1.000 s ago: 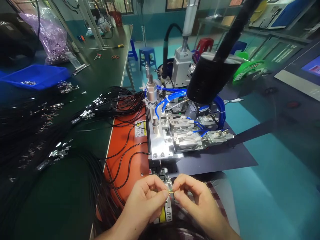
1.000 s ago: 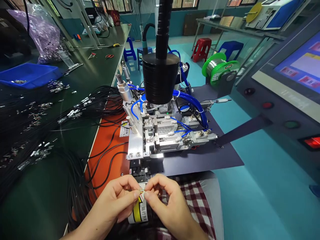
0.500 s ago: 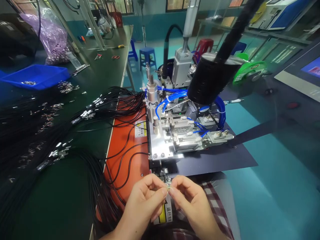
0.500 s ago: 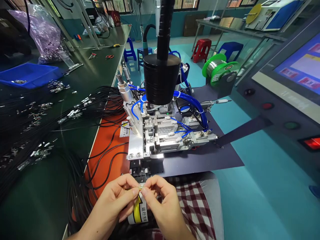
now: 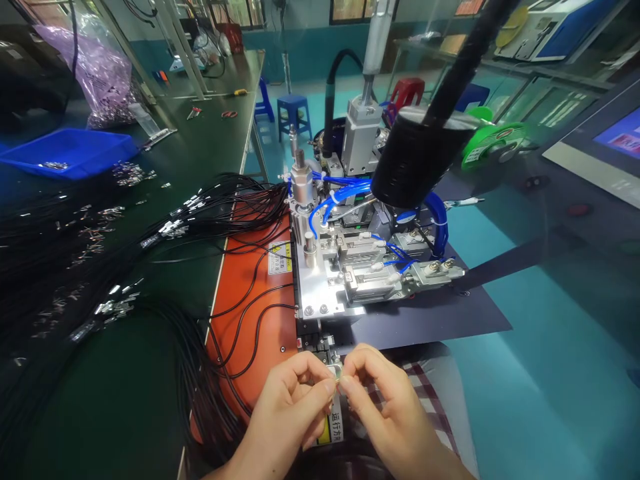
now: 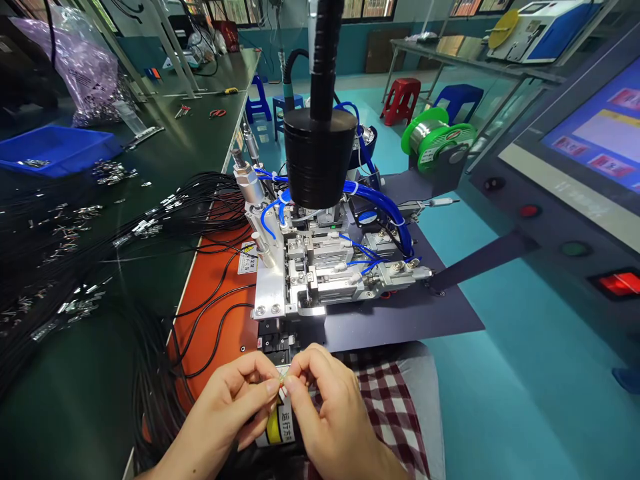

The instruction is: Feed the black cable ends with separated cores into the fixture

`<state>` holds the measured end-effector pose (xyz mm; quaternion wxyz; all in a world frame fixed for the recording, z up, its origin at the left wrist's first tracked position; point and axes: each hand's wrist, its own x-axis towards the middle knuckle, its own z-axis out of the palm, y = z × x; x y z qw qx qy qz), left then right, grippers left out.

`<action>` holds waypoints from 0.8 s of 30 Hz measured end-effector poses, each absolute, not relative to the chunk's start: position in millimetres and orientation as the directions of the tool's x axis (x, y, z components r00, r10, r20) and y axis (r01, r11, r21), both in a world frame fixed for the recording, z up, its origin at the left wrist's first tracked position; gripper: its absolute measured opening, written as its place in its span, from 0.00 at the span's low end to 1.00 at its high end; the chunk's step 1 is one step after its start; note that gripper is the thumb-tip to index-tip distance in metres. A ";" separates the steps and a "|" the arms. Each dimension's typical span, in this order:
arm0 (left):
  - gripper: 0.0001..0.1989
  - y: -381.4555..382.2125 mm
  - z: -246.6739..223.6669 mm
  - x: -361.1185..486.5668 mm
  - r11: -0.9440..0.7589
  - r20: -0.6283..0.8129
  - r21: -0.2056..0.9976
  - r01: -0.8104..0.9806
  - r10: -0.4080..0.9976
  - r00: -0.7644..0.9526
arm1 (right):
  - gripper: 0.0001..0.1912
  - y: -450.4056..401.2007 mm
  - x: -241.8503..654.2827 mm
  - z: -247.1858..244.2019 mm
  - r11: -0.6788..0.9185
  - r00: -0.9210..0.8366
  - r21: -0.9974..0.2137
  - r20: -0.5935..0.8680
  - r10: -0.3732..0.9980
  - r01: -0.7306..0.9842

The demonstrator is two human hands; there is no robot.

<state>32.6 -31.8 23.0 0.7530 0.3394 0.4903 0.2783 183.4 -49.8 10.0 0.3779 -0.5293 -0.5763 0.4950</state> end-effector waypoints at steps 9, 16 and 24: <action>0.11 -29.5 20.4 33.6 0.638 -0.579 0.766 -0.081 0.739 0.343 | 0.08 -47.8 182.1 0.5 -0.326 -0.117 -0.945 -0.323 0.939 -0.004; 0.12 -28.5 24.4 32.9 0.625 -0.583 0.781 0.003 0.726 0.364 | 0.10 -47.3 182.2 7.5 -0.221 -0.126 -0.961 -0.243 0.962 0.166; 0.13 -25.0 32.3 32.5 0.611 -0.597 0.787 0.083 0.720 0.355 | 0.11 -47.2 180.1 6.1 -0.362 -0.164 -0.931 -0.363 0.917 0.039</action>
